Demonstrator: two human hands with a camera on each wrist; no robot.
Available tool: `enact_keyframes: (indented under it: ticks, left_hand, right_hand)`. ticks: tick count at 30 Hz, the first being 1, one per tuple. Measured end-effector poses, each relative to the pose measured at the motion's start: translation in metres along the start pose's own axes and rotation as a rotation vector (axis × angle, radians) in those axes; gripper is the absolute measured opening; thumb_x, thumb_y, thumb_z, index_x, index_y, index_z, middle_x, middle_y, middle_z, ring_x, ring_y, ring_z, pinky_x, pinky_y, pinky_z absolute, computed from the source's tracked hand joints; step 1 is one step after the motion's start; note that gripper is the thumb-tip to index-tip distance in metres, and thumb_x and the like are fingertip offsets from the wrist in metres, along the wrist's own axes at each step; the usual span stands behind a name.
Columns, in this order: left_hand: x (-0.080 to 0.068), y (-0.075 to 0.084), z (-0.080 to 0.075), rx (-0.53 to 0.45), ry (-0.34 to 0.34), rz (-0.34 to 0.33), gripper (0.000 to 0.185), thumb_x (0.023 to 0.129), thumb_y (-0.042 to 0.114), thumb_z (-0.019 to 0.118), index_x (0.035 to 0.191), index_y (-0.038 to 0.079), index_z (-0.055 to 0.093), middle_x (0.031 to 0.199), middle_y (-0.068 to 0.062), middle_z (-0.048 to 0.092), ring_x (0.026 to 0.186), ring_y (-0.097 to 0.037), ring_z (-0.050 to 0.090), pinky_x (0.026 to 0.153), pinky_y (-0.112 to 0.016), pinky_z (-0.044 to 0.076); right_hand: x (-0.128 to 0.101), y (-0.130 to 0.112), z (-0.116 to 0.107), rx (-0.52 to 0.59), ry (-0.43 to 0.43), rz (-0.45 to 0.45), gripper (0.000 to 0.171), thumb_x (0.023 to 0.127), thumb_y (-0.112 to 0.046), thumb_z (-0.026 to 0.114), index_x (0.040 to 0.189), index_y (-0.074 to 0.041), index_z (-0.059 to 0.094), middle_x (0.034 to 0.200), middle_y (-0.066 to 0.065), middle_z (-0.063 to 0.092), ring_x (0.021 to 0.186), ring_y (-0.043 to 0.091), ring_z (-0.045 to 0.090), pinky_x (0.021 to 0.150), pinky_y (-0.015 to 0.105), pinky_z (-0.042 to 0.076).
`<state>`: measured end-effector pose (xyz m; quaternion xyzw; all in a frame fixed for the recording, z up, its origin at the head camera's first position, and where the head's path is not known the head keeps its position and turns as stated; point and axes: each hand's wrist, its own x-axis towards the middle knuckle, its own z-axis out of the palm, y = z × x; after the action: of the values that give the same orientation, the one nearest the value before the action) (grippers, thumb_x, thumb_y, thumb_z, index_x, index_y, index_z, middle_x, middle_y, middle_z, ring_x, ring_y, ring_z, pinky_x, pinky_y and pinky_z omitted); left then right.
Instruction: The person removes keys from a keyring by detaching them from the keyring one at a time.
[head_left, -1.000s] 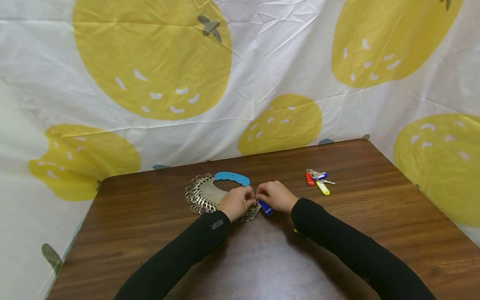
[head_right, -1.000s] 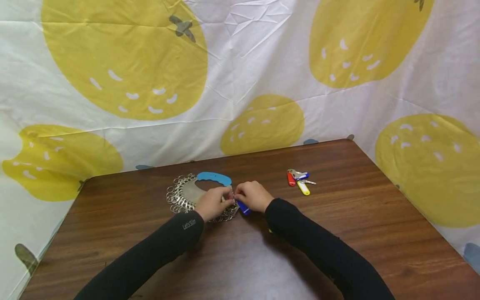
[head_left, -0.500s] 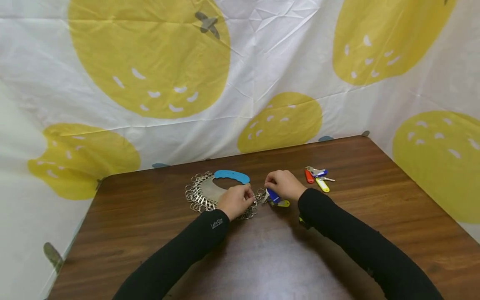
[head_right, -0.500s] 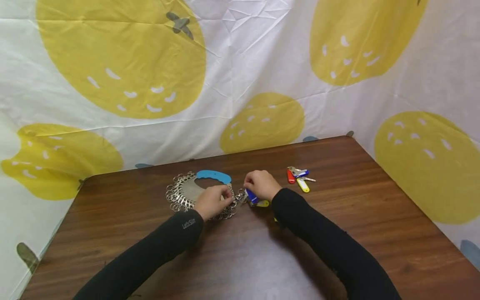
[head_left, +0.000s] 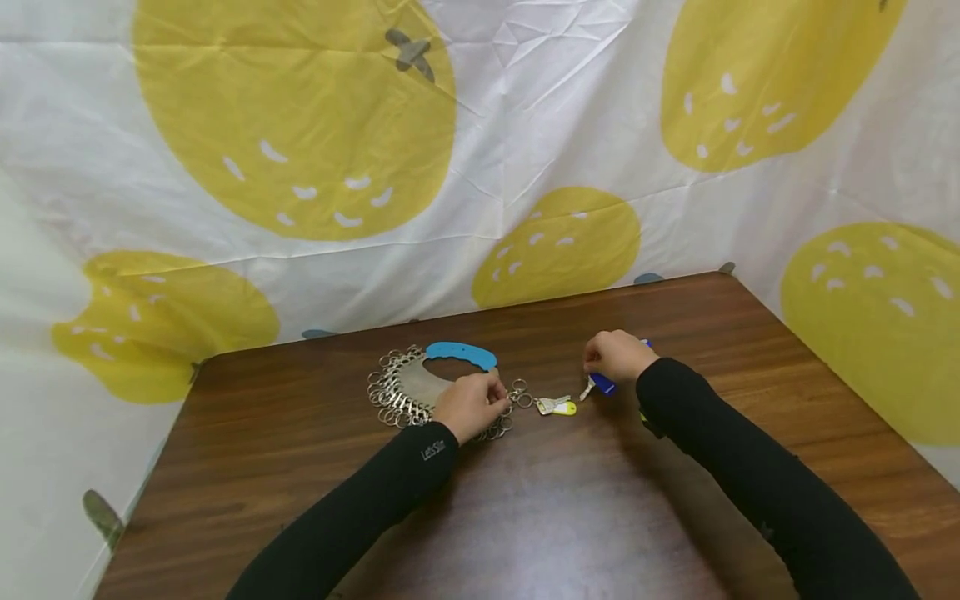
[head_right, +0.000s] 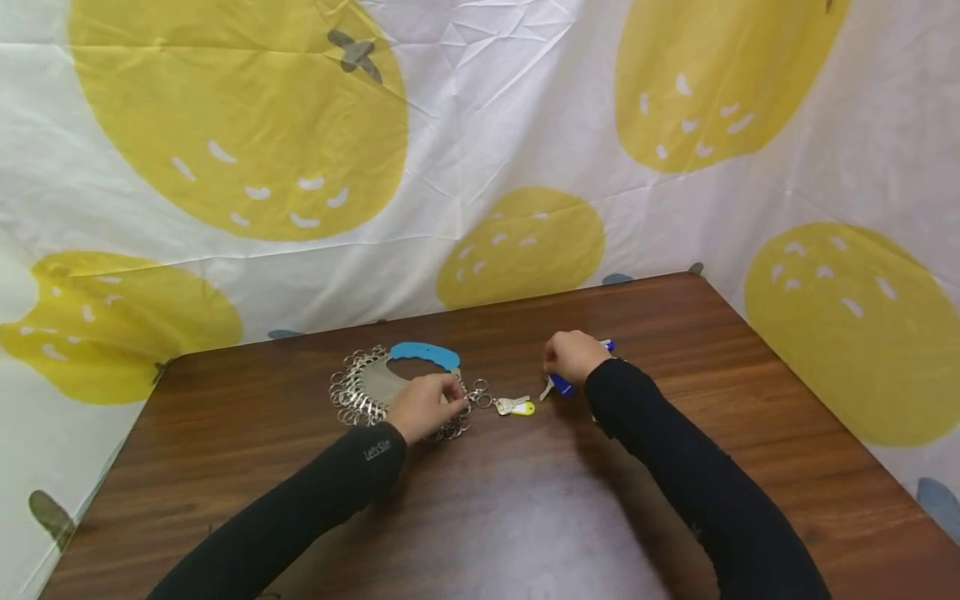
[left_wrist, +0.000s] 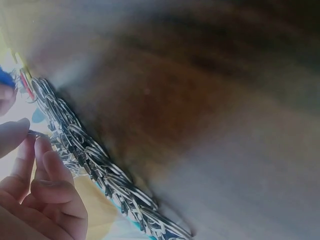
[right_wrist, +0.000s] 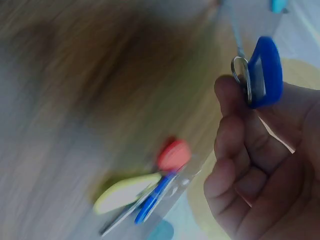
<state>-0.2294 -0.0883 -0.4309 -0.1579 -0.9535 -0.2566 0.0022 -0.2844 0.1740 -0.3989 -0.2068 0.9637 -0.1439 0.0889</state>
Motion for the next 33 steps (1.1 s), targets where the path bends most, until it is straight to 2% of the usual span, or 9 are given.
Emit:
enact_keyframes:
  ticks: [7, 11, 16, 19, 22, 25, 28, 31, 33]
  left_hand:
    - [0.003, -0.001, 0.004, 0.033, -0.046, 0.017, 0.009, 0.086, 0.028, 0.069, 0.079, 0.022, 0.066, 0.072, 0.007, 0.062, 0.063, -0.007, 0.053, 0.056, -0.024, 0.041]
    - [0.005, -0.001, 0.005, 0.029, -0.066, 0.031, 0.011, 0.083, 0.030, 0.072, 0.078, 0.022, 0.066, 0.072, 0.007, 0.063, 0.064, -0.007, 0.054, 0.058, -0.024, 0.042]
    - [0.006, 0.003, 0.005, 0.047, -0.081, 0.018, 0.018, 0.083, 0.037, 0.071, 0.075, 0.022, 0.065, 0.073, 0.006, 0.064, 0.064, -0.009, 0.054, 0.055, -0.025, 0.041]
    - [0.006, 0.006, 0.005, 0.057, -0.086, 0.017, 0.018, 0.083, 0.037, 0.070, 0.074, 0.022, 0.065, 0.071, 0.006, 0.063, 0.062, -0.008, 0.053, 0.054, -0.025, 0.040]
    - [0.005, 0.008, 0.003, 0.051, -0.073, 0.026, 0.017, 0.083, 0.034, 0.070, 0.074, 0.021, 0.065, 0.071, 0.006, 0.063, 0.061, -0.008, 0.052, 0.054, -0.024, 0.040]
    - [0.005, 0.010, 0.002, 0.036, -0.004, 0.042, 0.015, 0.085, 0.032, 0.070, 0.077, 0.021, 0.064, 0.072, 0.006, 0.062, 0.061, -0.007, 0.053, 0.055, -0.023, 0.041]
    - [0.005, 0.012, 0.003, 0.029, 0.056, 0.066, 0.012, 0.086, 0.031, 0.069, 0.082, 0.021, 0.065, 0.075, 0.005, 0.062, 0.062, -0.006, 0.053, 0.056, -0.022, 0.041]
    - [0.005, 0.015, 0.005, 0.076, 0.051, 0.098, 0.011, 0.087, 0.032, 0.068, 0.085, 0.021, 0.067, 0.078, 0.005, 0.060, 0.063, -0.007, 0.053, 0.055, -0.021, 0.040]
    - [0.005, 0.018, 0.007, 0.134, 0.032, 0.120, 0.010, 0.086, 0.032, 0.068, 0.084, 0.022, 0.069, 0.077, 0.004, 0.060, 0.062, -0.008, 0.053, 0.053, -0.021, 0.039]
  right_hand:
    - [-0.010, 0.005, 0.006, -0.148, 0.042, 0.024, 0.007, 0.088, -0.018, 0.067, 0.084, -0.015, 0.071, 0.088, 0.004, 0.068, 0.090, 0.023, 0.060, 0.070, 0.036, 0.051]
    - [-0.010, -0.006, 0.008, -0.204, 0.093, -0.044, 0.008, 0.086, -0.018, 0.069, 0.092, -0.012, 0.072, 0.088, 0.005, 0.069, 0.090, 0.026, 0.063, 0.074, 0.039, 0.051]
    - [-0.004, -0.030, 0.020, -0.165, 0.112, -0.147, 0.020, 0.087, -0.025, 0.068, 0.102, -0.012, 0.070, 0.096, 0.007, 0.066, 0.089, 0.022, 0.063, 0.076, 0.038, 0.051]
    - [-0.003, -0.042, 0.027, -0.118, 0.050, -0.179, 0.022, 0.086, -0.032, 0.069, 0.099, -0.015, 0.070, 0.093, 0.003, 0.064, 0.086, 0.018, 0.060, 0.073, 0.035, 0.049]
    - [-0.003, -0.048, 0.033, -0.110, 0.029, -0.213, 0.021, 0.083, -0.035, 0.072, 0.093, -0.017, 0.070, 0.086, 0.000, 0.060, 0.078, 0.014, 0.055, 0.065, 0.031, 0.045]
    - [-0.002, -0.051, 0.038, -0.115, 0.065, -0.242, 0.018, 0.081, -0.034, 0.073, 0.088, -0.017, 0.070, 0.081, -0.001, 0.057, 0.073, 0.012, 0.051, 0.059, 0.027, 0.039]
    - [-0.001, -0.053, 0.042, -0.120, 0.109, -0.257, 0.011, 0.081, -0.028, 0.073, 0.083, -0.018, 0.070, 0.081, -0.002, 0.057, 0.074, 0.012, 0.053, 0.059, 0.027, 0.041]
    - [-0.001, -0.055, 0.044, -0.112, 0.138, -0.270, 0.003, 0.082, -0.021, 0.071, 0.083, -0.019, 0.071, 0.084, -0.001, 0.061, 0.078, 0.015, 0.058, 0.063, 0.030, 0.046]
    - [0.000, -0.057, 0.045, -0.100, 0.141, -0.274, 0.003, 0.082, -0.017, 0.069, 0.084, -0.019, 0.072, 0.085, 0.000, 0.062, 0.079, 0.016, 0.060, 0.065, 0.032, 0.048]
